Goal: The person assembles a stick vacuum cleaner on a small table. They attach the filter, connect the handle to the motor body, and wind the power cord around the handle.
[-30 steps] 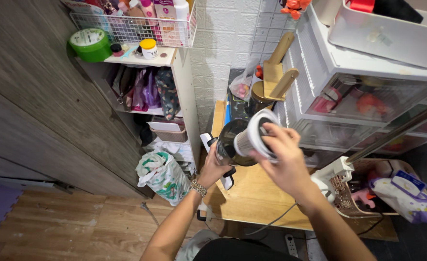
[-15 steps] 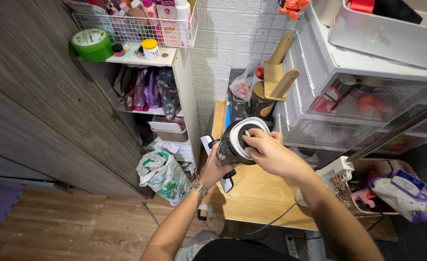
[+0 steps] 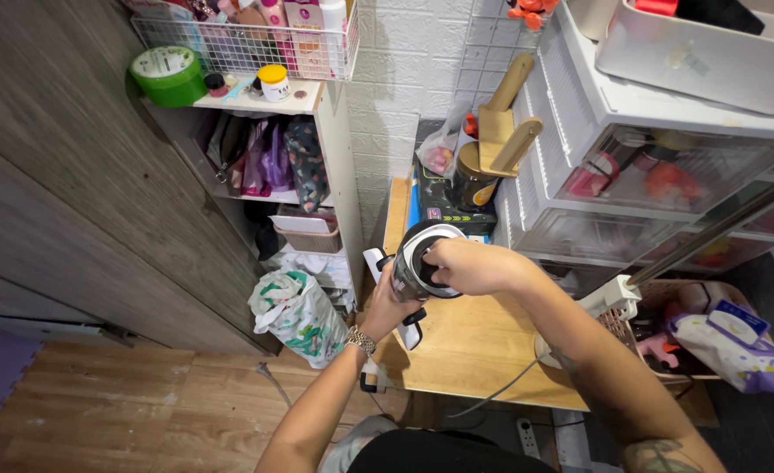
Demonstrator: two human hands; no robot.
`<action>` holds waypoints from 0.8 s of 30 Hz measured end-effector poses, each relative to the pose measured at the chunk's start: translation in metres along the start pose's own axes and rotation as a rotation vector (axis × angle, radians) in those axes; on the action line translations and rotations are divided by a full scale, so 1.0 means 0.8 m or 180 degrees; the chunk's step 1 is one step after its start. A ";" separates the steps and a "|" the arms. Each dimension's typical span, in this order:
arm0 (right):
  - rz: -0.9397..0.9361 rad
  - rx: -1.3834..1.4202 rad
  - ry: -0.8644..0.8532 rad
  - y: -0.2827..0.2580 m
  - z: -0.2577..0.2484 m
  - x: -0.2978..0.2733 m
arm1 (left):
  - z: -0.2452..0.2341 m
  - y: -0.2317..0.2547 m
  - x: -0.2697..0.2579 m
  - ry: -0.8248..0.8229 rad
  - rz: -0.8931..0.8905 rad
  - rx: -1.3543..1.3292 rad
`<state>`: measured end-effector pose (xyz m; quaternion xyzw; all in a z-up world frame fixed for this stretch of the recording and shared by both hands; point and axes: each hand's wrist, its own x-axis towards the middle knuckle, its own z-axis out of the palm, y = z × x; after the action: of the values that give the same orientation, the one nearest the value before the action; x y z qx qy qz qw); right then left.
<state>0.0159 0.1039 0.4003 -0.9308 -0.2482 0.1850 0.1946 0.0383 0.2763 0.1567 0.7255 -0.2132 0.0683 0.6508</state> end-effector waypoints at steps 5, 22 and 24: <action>-0.0171 -0.0049 0.0471 -0.012 0.009 -0.001 | -0.006 0.005 -0.006 0.0025 -0.0045 0.0063; 0.0766 0.3179 0.0516 0.019 -0.021 0.000 | 0.006 -0.002 0.001 0.0917 0.0520 0.0567; 0.0950 0.3290 0.0463 0.023 -0.015 0.004 | 0.011 -0.007 0.005 0.1043 0.0380 0.0466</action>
<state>0.0314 0.0874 0.4014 -0.7494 0.0241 0.2436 0.6152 0.0425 0.2673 0.1517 0.7362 -0.1414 0.2394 0.6171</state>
